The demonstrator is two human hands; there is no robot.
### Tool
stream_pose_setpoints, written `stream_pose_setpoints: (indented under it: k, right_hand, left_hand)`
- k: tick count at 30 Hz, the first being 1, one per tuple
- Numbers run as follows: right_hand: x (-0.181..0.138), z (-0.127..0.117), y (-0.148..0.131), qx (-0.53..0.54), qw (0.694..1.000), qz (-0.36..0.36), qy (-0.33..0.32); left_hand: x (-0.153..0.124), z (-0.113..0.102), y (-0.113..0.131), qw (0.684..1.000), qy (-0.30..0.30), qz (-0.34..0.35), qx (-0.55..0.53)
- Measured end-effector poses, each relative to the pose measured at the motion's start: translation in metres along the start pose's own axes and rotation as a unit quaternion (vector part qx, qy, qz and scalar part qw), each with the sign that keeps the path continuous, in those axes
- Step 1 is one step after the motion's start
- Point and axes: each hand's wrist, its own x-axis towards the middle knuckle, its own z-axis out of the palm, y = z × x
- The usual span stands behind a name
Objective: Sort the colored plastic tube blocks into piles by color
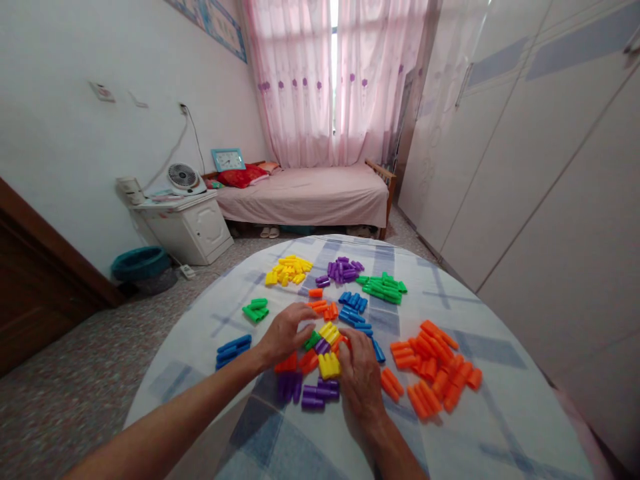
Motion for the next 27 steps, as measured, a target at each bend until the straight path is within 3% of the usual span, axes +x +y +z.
stream_pose_setpoints:
  k: [5,14,20,24,27]
  right_hand:
    - [0.0,0.001,0.002,0.012,1.0,0.003,0.008]
    - [0.0,0.001,0.007,0.008,1.0,0.002,-0.011]
    - [0.0,0.0,0.003,0.0,1.0,-0.01,0.0]
    - [-0.001,0.002,0.001,-0.048,0.998,-0.047,-0.014]
    - [-0.003,0.004,0.002,-0.081,0.996,-0.045,-0.009]
  left_hand:
    - [-0.028,0.014,0.017,0.987,-0.118,0.061,0.09]
    - [-0.015,0.039,0.026,0.971,-0.118,-0.007,0.207]
    - [-0.022,0.026,0.029,0.995,-0.029,-0.053,0.08]
    - [-0.029,0.006,0.032,0.997,-0.02,-0.054,-0.043]
    - [-0.026,-0.002,0.027,0.996,-0.001,-0.053,-0.077]
